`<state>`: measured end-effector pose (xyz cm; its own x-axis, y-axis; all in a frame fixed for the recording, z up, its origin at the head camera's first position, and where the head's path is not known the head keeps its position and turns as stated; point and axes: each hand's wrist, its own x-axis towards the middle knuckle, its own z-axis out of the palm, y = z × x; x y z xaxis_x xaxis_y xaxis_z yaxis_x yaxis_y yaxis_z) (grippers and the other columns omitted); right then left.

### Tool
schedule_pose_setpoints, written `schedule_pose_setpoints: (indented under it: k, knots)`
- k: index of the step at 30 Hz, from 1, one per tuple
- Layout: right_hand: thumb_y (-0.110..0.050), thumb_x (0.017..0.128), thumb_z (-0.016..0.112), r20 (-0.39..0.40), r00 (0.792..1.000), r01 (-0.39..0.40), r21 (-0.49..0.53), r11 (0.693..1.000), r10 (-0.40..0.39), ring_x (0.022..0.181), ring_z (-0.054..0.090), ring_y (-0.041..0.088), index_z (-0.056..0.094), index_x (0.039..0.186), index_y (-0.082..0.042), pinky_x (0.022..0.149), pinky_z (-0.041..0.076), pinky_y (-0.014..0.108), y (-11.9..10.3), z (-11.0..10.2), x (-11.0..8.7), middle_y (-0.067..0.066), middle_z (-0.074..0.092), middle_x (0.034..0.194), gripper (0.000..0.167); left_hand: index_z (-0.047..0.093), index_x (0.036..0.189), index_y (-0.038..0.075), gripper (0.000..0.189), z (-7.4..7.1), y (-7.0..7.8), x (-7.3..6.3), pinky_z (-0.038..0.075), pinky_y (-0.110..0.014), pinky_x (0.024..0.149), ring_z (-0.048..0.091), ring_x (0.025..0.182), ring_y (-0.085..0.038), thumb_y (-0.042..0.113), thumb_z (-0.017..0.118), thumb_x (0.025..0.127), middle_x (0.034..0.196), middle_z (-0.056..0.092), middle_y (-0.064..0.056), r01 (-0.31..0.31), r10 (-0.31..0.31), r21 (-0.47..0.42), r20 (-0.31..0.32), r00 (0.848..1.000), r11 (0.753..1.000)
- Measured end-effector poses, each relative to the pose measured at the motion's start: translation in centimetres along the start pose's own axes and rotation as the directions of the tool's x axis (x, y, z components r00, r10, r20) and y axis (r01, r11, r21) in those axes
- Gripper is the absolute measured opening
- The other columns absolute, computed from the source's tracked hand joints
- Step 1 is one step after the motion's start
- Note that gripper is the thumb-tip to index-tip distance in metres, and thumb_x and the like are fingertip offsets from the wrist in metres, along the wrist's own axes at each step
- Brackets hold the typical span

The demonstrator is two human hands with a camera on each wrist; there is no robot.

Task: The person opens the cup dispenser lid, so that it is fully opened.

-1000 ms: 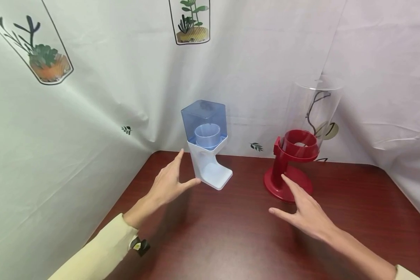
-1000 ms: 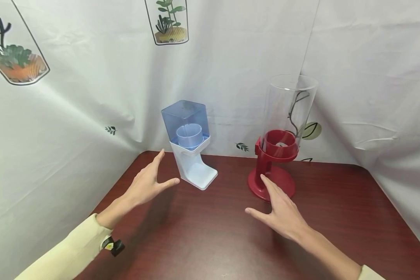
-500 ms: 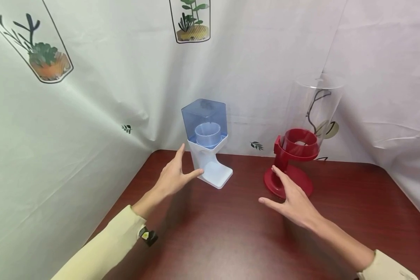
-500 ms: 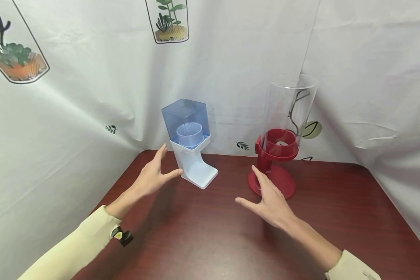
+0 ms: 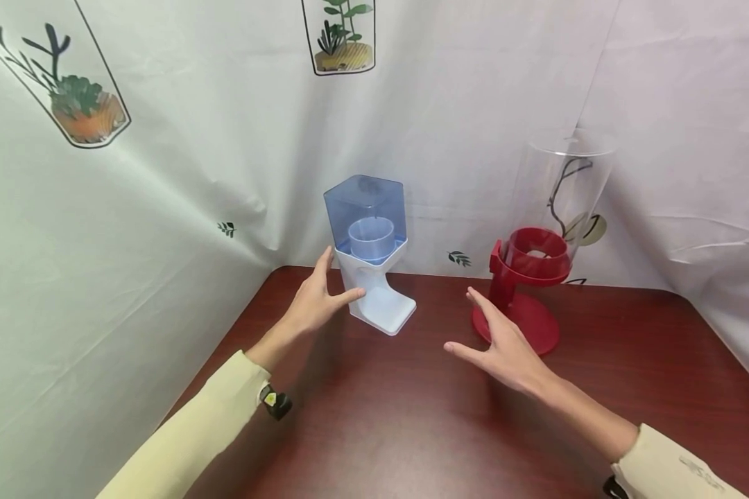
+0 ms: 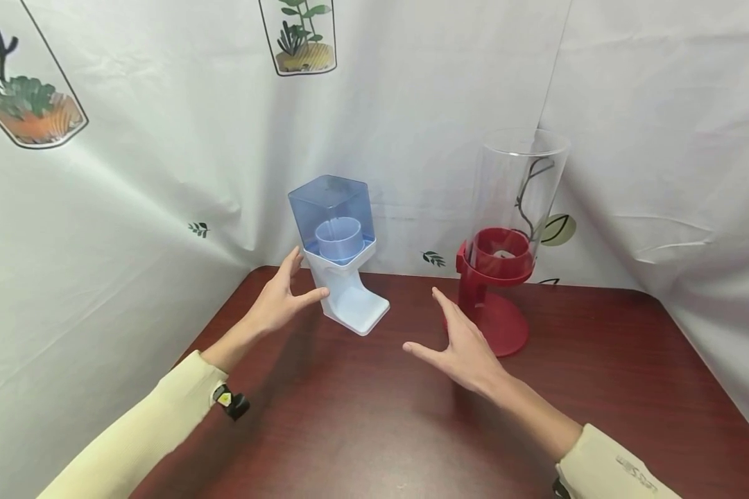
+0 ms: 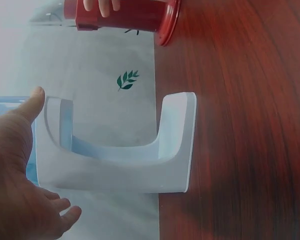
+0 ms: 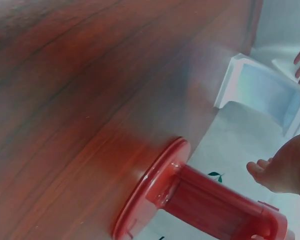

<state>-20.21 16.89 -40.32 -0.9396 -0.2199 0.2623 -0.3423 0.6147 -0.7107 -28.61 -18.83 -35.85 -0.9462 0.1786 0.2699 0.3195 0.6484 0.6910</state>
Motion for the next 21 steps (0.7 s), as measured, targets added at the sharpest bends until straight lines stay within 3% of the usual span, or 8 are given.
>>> schedule_pose_setpoints:
  k: [6, 15, 21]
  knots:
    - [-0.05, 0.083, 0.087, -0.004, 1.0, 0.012, 0.022, 1.0, -0.012, 0.153, 0.038, 0.039, 0.028, 0.168, -0.019, 0.106, 0.048, 0.067, -0.5, 0.4, 0.8, 0.011, 0.037, 0.168, 0.108, 0.01, 0.172, 0.018, 0.117, 0.5, -0.3, 1.0, 0.03, -0.056, 0.124, 0.032, 0.157, -0.028, 0.047, 0.087, 0.088, 0.173, 0.03, -0.008, -0.035, 0.034, -0.052, -0.025, 0.999, 0.998]
    - [-0.049, 0.082, 0.088, -0.023, 1.0, 0.014, 0.025, 1.0, -0.013, 0.153, 0.038, 0.038, 0.027, 0.168, -0.022, 0.106, 0.049, 0.064, -1.6, 0.7, 2.2, 0.009, 0.036, 0.169, 0.109, 0.006, 0.171, 0.014, 0.123, 1.2, 0.0, 2.0, 0.03, -0.056, 0.124, 0.03, 0.158, -0.029, 0.045, 0.089, 0.086, 0.173, 0.027, -0.016, -0.011, 0.006, -0.09, -0.065, 0.998, 0.996]
    - [-0.051, 0.083, 0.087, -0.02, 1.0, 0.02, 0.037, 0.999, -0.019, 0.154, 0.036, 0.037, 0.026, 0.169, -0.023, 0.108, 0.046, 0.066, -2.3, 0.3, 3.3, 0.009, 0.035, 0.17, 0.109, 0.001, 0.171, 0.013, 0.131, 2.2, 0.4, 2.4, 0.035, -0.051, 0.122, 0.029, 0.159, -0.027, 0.048, 0.091, 0.083, 0.176, 0.02, -0.011, 0.014, -0.028, -0.115, -0.124, 0.992, 0.993]
